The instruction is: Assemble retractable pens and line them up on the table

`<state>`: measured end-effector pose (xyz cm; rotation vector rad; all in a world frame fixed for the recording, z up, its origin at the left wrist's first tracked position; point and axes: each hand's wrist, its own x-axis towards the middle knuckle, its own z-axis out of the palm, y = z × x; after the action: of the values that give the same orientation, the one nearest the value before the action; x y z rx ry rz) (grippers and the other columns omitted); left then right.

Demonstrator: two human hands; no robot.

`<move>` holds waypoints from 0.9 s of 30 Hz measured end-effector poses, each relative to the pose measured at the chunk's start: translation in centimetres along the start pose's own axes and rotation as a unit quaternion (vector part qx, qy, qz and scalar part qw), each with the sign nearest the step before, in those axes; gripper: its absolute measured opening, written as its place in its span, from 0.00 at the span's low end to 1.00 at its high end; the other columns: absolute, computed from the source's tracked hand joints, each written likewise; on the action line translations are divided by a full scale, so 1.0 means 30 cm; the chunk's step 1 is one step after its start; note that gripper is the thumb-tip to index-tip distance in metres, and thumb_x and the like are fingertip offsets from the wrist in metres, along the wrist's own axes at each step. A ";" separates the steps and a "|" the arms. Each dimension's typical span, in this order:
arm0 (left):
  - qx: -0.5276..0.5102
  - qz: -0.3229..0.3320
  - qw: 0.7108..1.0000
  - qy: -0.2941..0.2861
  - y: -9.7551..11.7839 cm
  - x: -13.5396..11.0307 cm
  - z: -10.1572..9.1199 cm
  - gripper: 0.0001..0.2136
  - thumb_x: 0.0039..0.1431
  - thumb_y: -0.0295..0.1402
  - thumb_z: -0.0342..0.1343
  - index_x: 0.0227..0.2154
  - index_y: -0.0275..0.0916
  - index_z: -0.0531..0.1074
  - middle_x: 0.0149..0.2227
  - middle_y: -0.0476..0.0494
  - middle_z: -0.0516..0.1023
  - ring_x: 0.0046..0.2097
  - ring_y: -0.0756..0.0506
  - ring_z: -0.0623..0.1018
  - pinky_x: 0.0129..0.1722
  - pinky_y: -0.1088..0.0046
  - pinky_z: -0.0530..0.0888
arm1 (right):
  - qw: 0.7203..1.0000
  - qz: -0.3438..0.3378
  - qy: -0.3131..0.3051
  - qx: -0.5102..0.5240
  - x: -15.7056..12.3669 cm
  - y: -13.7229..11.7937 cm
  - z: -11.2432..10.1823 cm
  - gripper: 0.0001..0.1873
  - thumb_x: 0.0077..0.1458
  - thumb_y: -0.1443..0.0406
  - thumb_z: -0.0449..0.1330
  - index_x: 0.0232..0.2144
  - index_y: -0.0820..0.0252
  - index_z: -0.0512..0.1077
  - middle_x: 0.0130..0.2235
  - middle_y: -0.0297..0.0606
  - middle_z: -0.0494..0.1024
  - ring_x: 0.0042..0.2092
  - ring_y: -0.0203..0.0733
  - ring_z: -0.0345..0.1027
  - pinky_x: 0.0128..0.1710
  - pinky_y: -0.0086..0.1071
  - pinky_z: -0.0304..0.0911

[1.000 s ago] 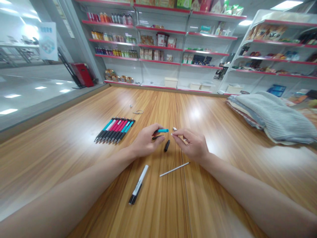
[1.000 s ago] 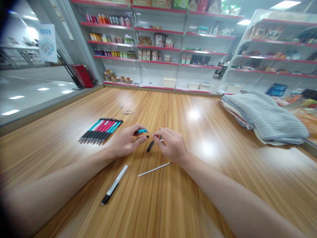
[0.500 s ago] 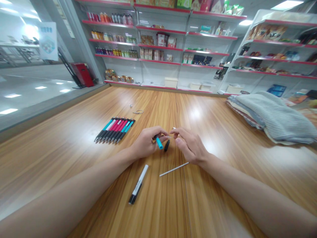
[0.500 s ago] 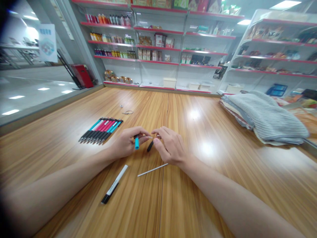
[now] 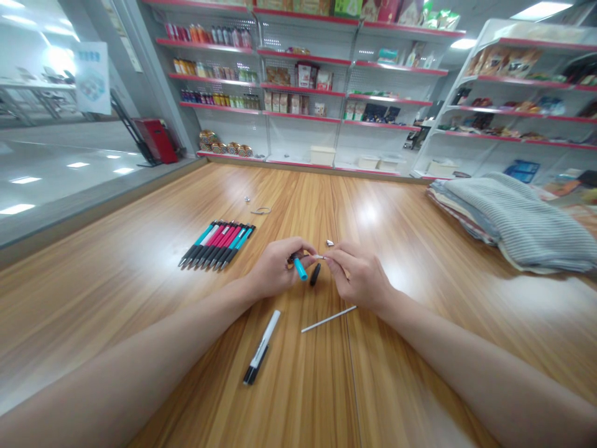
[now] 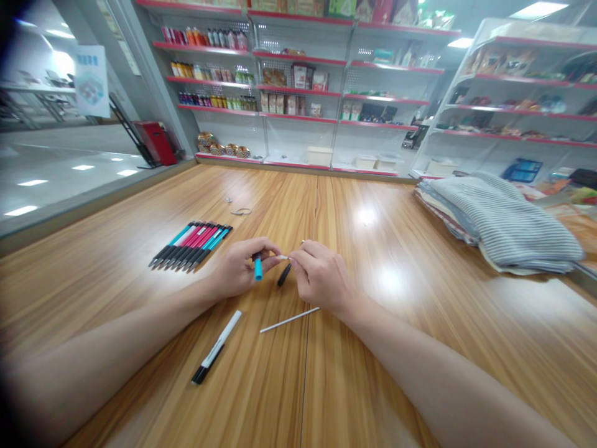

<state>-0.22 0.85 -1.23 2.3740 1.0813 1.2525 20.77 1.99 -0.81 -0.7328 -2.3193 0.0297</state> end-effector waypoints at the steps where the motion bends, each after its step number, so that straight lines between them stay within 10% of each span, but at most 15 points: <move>1: 0.000 0.000 1.000 0.000 -0.001 -0.001 0.000 0.09 0.61 0.36 0.54 0.36 0.35 0.71 0.26 0.50 0.69 0.28 0.53 0.67 0.30 0.78 0.65 | 1.000 -0.001 0.000 -0.002 -0.001 0.002 0.001 0.09 0.61 0.68 0.51 0.36 0.62 0.72 0.35 0.43 0.72 0.39 0.42 0.66 0.41 0.36 0.63; 27: -0.012 0.015 1.000 -0.020 -0.003 -0.005 0.010 0.06 0.61 0.33 0.53 0.36 0.36 0.70 0.31 0.47 0.74 0.31 0.53 0.72 0.33 0.78 0.68 | 0.999 -0.024 -0.017 0.012 -0.002 0.001 0.019 0.09 0.59 0.71 0.52 0.37 0.63 0.72 0.33 0.42 0.72 0.38 0.42 0.66 0.39 0.35 0.62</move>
<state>-0.08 0.86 -1.56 2.3951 1.0183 1.2163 20.46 2.10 -1.29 -0.6678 -2.3651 0.0497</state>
